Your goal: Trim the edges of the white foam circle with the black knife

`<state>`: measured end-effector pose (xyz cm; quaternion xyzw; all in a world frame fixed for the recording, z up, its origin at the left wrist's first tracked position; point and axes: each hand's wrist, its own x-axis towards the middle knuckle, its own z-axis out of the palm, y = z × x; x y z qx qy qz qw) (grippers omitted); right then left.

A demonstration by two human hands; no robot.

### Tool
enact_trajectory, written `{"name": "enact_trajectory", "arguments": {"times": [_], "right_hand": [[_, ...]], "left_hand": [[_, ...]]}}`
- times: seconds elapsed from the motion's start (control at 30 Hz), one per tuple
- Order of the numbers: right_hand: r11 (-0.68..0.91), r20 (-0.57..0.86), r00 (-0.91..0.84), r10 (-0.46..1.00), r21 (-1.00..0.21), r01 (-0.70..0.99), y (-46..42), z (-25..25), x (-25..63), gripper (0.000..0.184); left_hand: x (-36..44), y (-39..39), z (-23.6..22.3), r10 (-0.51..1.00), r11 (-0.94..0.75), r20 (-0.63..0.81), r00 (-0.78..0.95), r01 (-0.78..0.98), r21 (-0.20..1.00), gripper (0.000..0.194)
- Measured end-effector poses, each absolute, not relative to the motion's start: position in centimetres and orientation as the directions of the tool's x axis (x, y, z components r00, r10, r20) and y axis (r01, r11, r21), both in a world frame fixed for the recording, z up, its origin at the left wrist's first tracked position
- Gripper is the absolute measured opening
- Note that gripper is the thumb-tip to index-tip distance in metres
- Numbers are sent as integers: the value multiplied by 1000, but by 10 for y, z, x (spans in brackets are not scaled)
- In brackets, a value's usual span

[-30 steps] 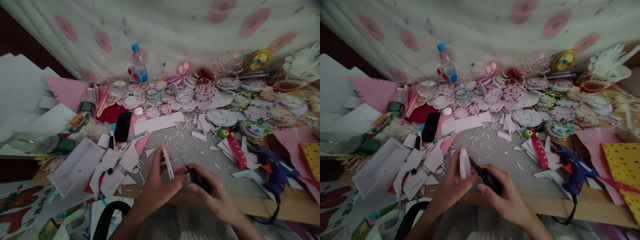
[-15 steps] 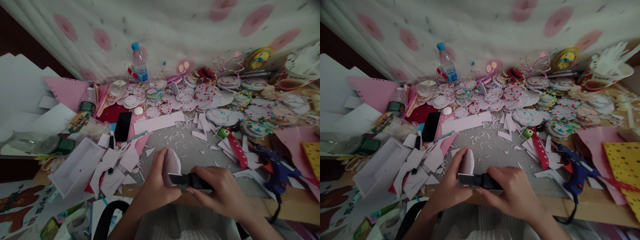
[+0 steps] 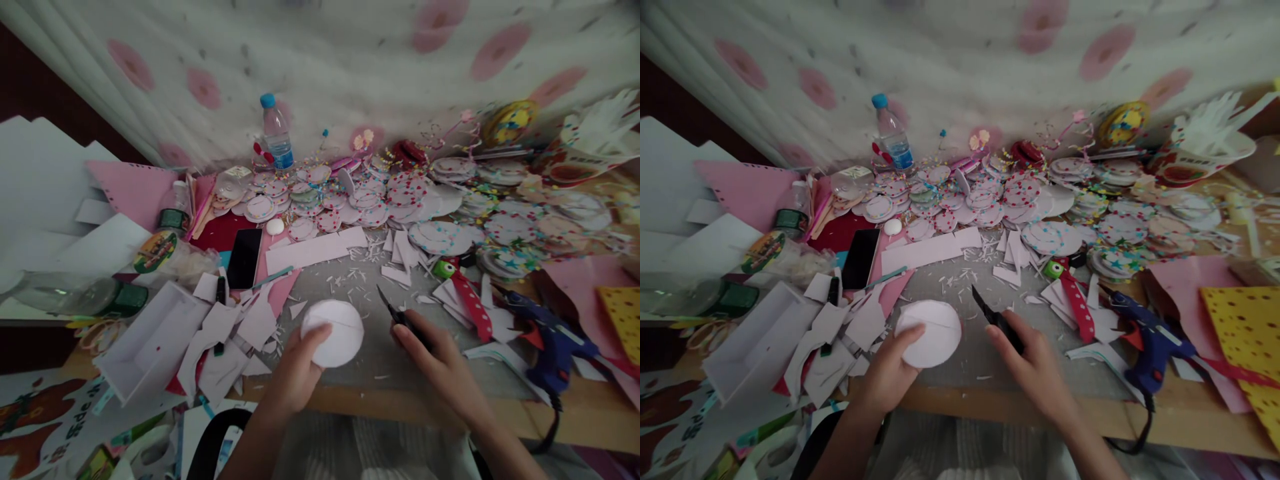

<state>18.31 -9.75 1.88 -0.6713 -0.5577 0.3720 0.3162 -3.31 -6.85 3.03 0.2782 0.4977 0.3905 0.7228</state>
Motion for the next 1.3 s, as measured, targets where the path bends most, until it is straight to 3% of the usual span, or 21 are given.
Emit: {"name": "enact_trajectory", "arguments": {"times": [0.13,0.27,0.43,0.53,0.73,0.93,1.07,1.17,1.3], "right_hand": [[-284,-280,59,958,-904,320,-97,20,170,42],[-331,-340,-6,941,-920,213,-95,26,159,43],[-470,-466,72,882,-881,51,-93,30,151,42],[-463,-452,126,883,-883,75,-89,26,149,42],[-402,-400,39,916,-908,115,-82,9,143,42],[-366,-335,195,922,-918,154,-85,14,144,42],[-347,-310,213,927,-922,169,-88,16,157,41],[-388,-343,258,903,-909,151,-88,13,167,45],[-461,-416,309,855,-884,85,-87,3,172,49]], "left_hand": [[-28,-62,34,845,534,-519,130,-279,798,42],[-23,-57,35,872,487,-478,107,-103,867,41],[-22,-51,33,842,488,-506,187,135,862,39],[-25,-43,39,883,402,-434,179,187,896,35],[-26,-29,54,932,259,-316,175,285,923,27],[-13,-37,52,963,99,-192,191,412,906,23],[-25,-21,52,942,-100,-111,318,578,810,28],[-58,12,54,979,-112,-41,201,691,714,28],[-111,66,48,999,3,27,-18,881,473,35]]}}
